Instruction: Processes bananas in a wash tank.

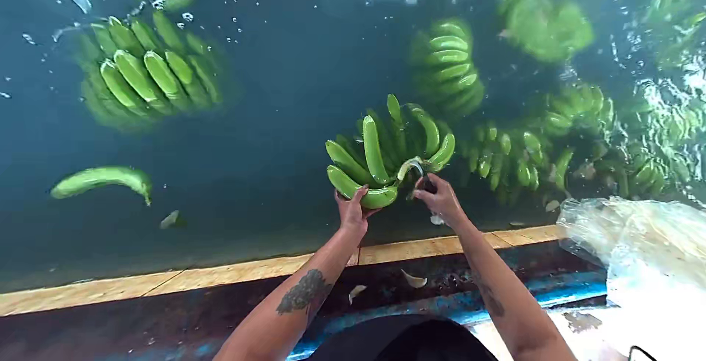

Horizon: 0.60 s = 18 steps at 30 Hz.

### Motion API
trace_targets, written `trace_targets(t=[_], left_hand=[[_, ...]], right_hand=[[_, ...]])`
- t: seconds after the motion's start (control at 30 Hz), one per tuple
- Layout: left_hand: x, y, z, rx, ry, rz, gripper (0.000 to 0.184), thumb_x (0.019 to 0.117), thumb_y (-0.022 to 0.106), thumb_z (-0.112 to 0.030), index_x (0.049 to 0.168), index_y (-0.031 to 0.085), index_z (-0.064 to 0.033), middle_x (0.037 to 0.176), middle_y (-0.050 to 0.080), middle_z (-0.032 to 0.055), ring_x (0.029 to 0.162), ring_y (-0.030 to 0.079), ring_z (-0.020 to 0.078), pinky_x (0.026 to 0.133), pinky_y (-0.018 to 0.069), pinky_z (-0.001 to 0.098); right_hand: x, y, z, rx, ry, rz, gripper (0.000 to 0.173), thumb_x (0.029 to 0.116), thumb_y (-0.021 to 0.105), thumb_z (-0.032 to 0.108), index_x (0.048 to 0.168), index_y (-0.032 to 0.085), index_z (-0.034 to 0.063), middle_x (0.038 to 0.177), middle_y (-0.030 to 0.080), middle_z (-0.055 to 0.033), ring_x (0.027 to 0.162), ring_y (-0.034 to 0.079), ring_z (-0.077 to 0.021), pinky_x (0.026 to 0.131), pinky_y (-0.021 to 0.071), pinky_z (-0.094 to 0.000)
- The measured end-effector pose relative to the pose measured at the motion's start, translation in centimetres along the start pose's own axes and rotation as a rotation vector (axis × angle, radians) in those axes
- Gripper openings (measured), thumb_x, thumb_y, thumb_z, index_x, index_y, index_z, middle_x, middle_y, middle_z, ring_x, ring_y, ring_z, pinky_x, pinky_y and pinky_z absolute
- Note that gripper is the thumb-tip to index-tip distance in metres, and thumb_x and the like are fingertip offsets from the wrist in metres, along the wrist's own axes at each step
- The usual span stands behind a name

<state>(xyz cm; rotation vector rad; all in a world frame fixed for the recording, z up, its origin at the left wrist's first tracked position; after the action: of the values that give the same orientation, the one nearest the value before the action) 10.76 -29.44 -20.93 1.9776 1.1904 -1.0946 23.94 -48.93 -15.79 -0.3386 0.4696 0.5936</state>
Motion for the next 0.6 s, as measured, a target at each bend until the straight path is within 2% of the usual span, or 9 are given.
trace_targets(t=[0.03, 0.1, 0.13, 0.2, 0.27, 0.33, 0.4, 0.47, 0.6], left_hand=[[0.4, -0.1, -0.3, 0.038, -0.003, -0.024, 0.09, 0.0961, 0.071, -0.019, 0.161, 0.008, -0.0289, 0.139, 0.051, 0.0286, 0.105, 0.066, 0.0449, 0.073, 0.0592, 0.059], [1.1, 0.0, -0.9, 0.117, -0.004, -0.084, 0.098, 0.0926, 0.077, -0.033, 0.161, 0.007, -0.0294, 0.144, 0.047, 0.0302, 0.115, 0.061, 0.0483, 0.08, 0.0567, 0.0641], [1.5, 0.0, -1.1, 0.145, 0.0, -0.104, 0.1, 0.0907, 0.079, -0.035, 0.161, 0.008, -0.0284, 0.144, 0.048, 0.0303, 0.116, 0.06, 0.0486, 0.081, 0.0565, 0.0649], [2.2, 0.1, -1.9, 0.158, 0.02, -0.113, 0.095, 0.0907, 0.079, -0.029, 0.161, 0.016, -0.0254, 0.139, 0.052, 0.0294, 0.112, 0.063, 0.0465, 0.078, 0.0571, 0.0628], [2.6, 0.0, -2.8, 0.169, 0.027, -0.098, 0.089, 0.0927, 0.077, -0.023, 0.16, 0.018, -0.0231, 0.138, 0.053, 0.0287, 0.112, 0.063, 0.0447, 0.079, 0.0578, 0.0608], [2.9, -0.6, -3.5, 0.187, 0.028, -0.106, 0.086, 0.0933, 0.075, -0.02, 0.159, 0.021, -0.0209, 0.138, 0.054, 0.0281, 0.113, 0.063, 0.0441, 0.08, 0.0573, 0.0605], [3.4, -1.1, -4.0, 0.2, 0.025, -0.109, 0.084, 0.0925, 0.075, -0.019, 0.158, 0.023, -0.0189, 0.137, 0.055, 0.028, 0.112, 0.063, 0.0439, 0.079, 0.0575, 0.0609], [3.9, -1.8, -4.4, 0.214, 0.016, -0.107, 0.083, 0.0916, 0.075, -0.018, 0.157, 0.025, -0.0179, 0.135, 0.057, 0.0268, 0.111, 0.065, 0.0425, 0.079, 0.0586, 0.0602], [4.6, -3.8, -4.7, 0.241, 0.02, -0.08, 0.073, 0.0944, 0.07, -0.019, 0.155, 0.03, -0.0173, 0.129, 0.06, 0.0241, 0.106, 0.067, 0.0392, 0.077, 0.0597, 0.0587]], right_hand=[[-1.2, -0.7, -0.8, -0.047, 0.037, -0.01, 0.032, 0.0912, 0.071, 0.018, 0.118, 0.063, 0.0021, 0.083, 0.062, -0.0028, 0.055, 0.051, -0.0069, 0.051, 0.0462, -0.0252], [-2.6, -2.1, -2.7, -0.227, 0.161, -0.013, 0.057, 0.0936, 0.072, 0.031, 0.141, 0.052, 0.0071, 0.099, 0.069, -0.0127, 0.072, 0.063, -0.019, 0.067, 0.054, -0.0385], [-2.9, -2.4, -3.5, -0.297, 0.215, -0.004, 0.062, 0.0955, 0.07, 0.035, 0.147, 0.047, 0.0085, 0.104, 0.069, -0.0162, 0.08, 0.066, -0.0244, 0.075, 0.0553, -0.0445], [-2.8, -1.7, -3.9, -0.377, 0.286, 0.043, 0.054, 0.1016, 0.063, 0.034, 0.145, 0.048, 0.006, 0.11, 0.069, -0.0193, 0.09, 0.069, -0.0295, 0.084, 0.0557, -0.0488], [-2.2, 0.7, -3.8, -0.318, 0.317, 0.112, 0.041, 0.1047, 0.058, 0.028, 0.138, 0.054, 0.0036, 0.097, 0.067, -0.0137, 0.075, 0.065, -0.0215, 0.07, 0.0555, -0.0395], [-2.0, 4.0, -4.0, -0.088, 0.385, 0.181, 0.033, 0.1075, 0.053, 0.021, 0.134, 0.055, -0.0001, 0.084, 0.063, -0.0086, 0.06, 0.059, -0.0138, 0.057, 0.0524, -0.0299], [-2.2, 7.1, -4.3, 0.115, 0.494, 0.252, 0.031, 0.1116, 0.042, 0.021, 0.131, 0.052, -0.0013, 0.08, 0.061, -0.0081, 0.058, 0.06, -0.014, 0.055, 0.0536, -0.0293], [-2.8, 9.3, -4.8, 0.236, 0.586, 0.338, 0.038, 0.1142, 0.031, 0.027, 0.13, 0.052, 0.0, 0.079, 0.066, -0.0104, 0.059, 0.066, -0.0181, 0.057, 0.0584, -0.0331], [-3.0, 12.6, -5.3, 0.36, 0.576, 0.579, 0.044, 0.1135, 0.028, 0.031, 0.123, 0.06, 0.0021, 0.076, 0.067, -0.0039, 0.051, 0.056, -0.009, 0.047, 0.0482, -0.0235]])
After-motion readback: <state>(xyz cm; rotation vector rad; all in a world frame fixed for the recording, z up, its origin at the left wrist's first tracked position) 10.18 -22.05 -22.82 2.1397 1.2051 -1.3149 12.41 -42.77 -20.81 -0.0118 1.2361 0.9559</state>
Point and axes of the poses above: each hand's wrist, its own x-axis towards the middle knuckle, its own y-axis out of the palm, z = x × y, the point moved 7 cm from there along x, towards the middle knuckle
